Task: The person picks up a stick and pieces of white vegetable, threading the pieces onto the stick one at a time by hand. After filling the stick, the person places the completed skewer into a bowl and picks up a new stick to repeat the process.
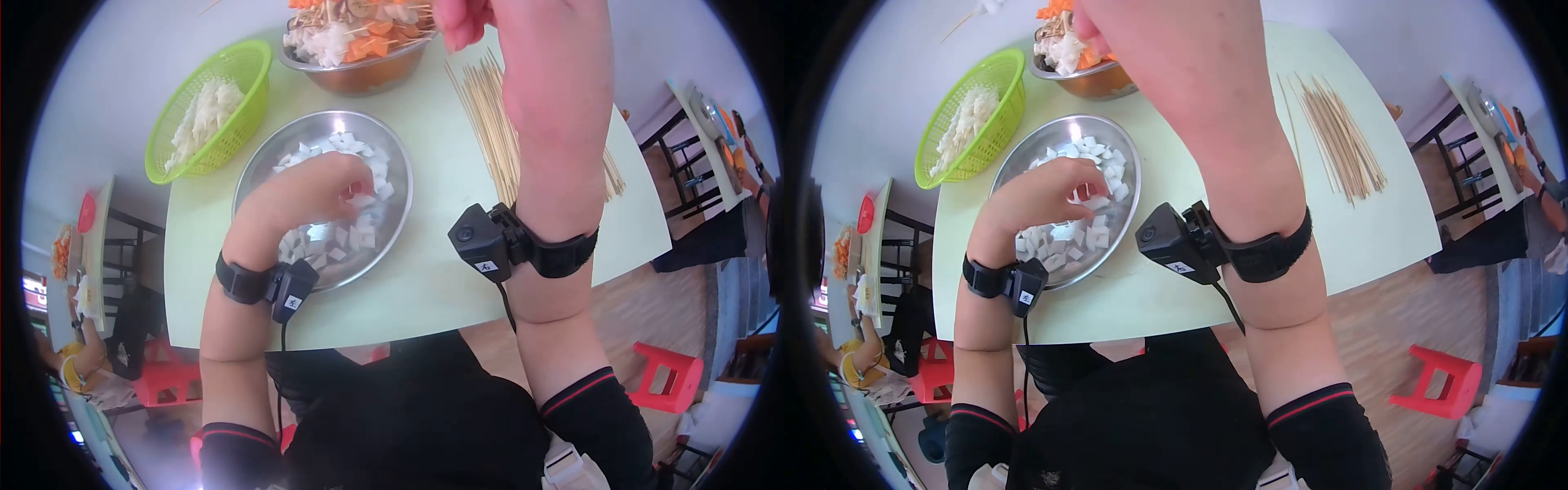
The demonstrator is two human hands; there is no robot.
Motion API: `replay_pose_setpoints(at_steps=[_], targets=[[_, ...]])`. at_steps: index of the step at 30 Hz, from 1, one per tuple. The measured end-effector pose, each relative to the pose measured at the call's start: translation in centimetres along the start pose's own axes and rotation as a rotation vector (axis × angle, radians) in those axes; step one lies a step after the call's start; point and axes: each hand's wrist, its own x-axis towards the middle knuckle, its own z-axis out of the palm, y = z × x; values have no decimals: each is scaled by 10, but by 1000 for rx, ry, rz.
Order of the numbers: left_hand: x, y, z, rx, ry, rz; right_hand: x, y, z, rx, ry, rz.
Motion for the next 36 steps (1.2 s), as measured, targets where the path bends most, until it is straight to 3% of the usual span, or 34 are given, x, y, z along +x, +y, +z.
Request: replay_pose_setpoints(at_steps=[3, 6, 8, 11, 16, 18, 20, 21, 25, 29, 36], targets=[[3, 3, 5, 155, -18, -77, 0, -4, -2, -33, 13, -8], [-4, 11, 3, 57, -7, -199, -4, -7, -3, 133, -60, 46], [-11, 9, 2, 8, 91, -276, -6, -15, -7, 34, -117, 21], [-25, 6, 7, 92, 229, -135, -8, -20, -9, -79, -218, -4], [-54, 0, 17, 59, 433, -185, -19, -24, 7, -90, -227, 13], [-64, 2, 18, 44, 532, -216, -24, -20, 10, -254, -184, -243], [-75, 6, 18, -276, 580, -386, -27, -29, 10, -157, -214, -181], [-81, 8, 17, -273, 604, -381, -29, -33, 12, -63, -234, -99], [-102, 20, 15, -553, 862, -341, -48, -26, 27, -169, -123, -235], [-124, 18, 19, -682, 1020, -298, -95, -35, 16, -22, 37, -41], [-141, 7, 38, -786, 1007, -273, -212, 9, -28, -84, 134, 281]])
